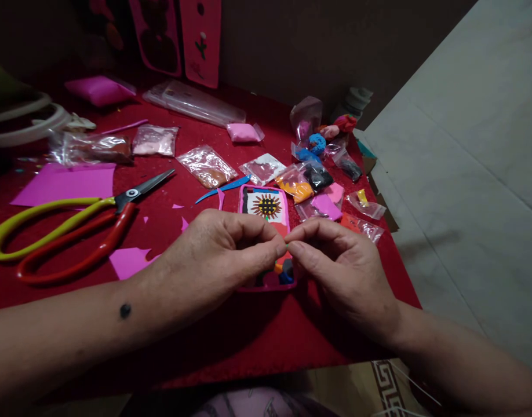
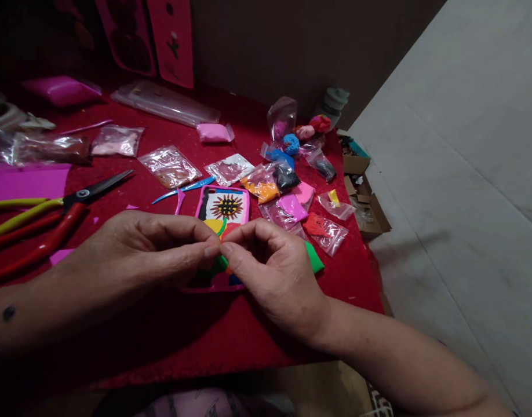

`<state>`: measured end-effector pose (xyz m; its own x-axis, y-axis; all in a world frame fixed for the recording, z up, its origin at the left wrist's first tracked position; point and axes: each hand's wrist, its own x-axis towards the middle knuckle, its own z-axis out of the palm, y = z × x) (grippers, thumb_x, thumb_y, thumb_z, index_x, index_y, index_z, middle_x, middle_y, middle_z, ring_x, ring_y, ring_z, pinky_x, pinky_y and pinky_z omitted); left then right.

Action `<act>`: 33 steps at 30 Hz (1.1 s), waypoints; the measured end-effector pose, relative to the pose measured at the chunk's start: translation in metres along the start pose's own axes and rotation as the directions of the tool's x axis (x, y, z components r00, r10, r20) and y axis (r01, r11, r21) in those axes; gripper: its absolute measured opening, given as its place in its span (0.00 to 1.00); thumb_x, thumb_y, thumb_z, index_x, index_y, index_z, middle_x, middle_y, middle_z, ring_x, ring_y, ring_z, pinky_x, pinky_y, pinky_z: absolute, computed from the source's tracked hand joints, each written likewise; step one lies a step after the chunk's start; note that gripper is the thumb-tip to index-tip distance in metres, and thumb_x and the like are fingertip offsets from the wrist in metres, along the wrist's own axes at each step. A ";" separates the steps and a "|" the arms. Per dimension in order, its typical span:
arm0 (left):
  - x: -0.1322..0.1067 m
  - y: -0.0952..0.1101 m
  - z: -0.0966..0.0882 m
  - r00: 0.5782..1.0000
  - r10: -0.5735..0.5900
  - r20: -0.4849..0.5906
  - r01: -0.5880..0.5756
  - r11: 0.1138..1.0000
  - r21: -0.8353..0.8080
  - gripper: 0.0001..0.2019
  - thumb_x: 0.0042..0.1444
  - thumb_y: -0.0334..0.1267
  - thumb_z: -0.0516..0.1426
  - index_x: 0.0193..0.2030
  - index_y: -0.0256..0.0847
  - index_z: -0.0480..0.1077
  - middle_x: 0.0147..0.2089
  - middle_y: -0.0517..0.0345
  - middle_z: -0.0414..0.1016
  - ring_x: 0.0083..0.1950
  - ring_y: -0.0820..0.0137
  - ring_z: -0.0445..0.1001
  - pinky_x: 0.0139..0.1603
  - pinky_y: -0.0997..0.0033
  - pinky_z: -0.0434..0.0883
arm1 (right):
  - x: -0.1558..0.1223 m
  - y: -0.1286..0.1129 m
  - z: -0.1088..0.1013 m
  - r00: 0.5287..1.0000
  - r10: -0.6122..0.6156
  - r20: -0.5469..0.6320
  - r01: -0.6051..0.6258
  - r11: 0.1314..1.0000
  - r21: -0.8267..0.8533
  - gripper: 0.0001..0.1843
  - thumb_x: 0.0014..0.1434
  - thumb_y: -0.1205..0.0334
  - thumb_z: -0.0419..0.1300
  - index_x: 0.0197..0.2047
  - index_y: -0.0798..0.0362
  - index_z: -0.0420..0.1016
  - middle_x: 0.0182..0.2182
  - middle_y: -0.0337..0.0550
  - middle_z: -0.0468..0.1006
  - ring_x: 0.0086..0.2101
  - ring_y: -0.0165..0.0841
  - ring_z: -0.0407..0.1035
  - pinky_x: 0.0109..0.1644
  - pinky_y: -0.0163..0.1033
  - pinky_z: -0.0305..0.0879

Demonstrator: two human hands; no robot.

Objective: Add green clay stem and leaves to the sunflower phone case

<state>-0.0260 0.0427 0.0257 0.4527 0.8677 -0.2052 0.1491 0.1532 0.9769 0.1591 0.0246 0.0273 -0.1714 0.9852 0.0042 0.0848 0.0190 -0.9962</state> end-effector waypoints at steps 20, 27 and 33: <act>0.003 -0.002 0.003 0.999 0.037 -0.015 -0.036 0.996 0.080 0.13 0.59 0.45 0.60 0.28 0.40 0.76 0.23 0.64 0.66 0.25 0.78 0.61 0.23 0.83 0.60 | 0.000 0.007 -0.006 0.993 0.096 0.073 -0.103 0.990 0.100 0.09 0.63 0.57 0.66 0.34 0.53 0.79 0.27 0.34 0.76 0.27 0.23 0.68 0.33 0.31 0.66; 0.001 -0.001 0.001 1.000 0.028 -0.004 -0.027 0.997 0.076 0.12 0.58 0.44 0.59 0.28 0.40 0.76 0.23 0.64 0.67 0.25 0.77 0.61 0.23 0.83 0.60 | 0.002 0.001 -0.002 0.993 0.111 0.032 -0.113 0.993 0.044 0.09 0.58 0.61 0.69 0.30 0.55 0.77 0.24 0.34 0.75 0.25 0.24 0.67 0.29 0.31 0.64; -0.001 0.002 -0.002 0.997 0.045 -0.057 -0.036 0.988 0.148 0.20 0.61 0.46 0.56 0.20 0.39 0.68 0.19 0.64 0.64 0.22 0.79 0.59 0.20 0.85 0.58 | 0.004 0.005 -0.004 0.993 0.115 0.029 -0.118 0.988 0.098 0.07 0.59 0.62 0.69 0.31 0.53 0.76 0.22 0.32 0.74 0.23 0.23 0.66 0.28 0.31 0.64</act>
<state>-0.0274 0.0434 0.0281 0.4081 0.8993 -0.1572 0.2608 0.0502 0.9641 0.1627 0.0290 0.0232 -0.1889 0.9754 -0.1133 0.0081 -0.1138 -0.9935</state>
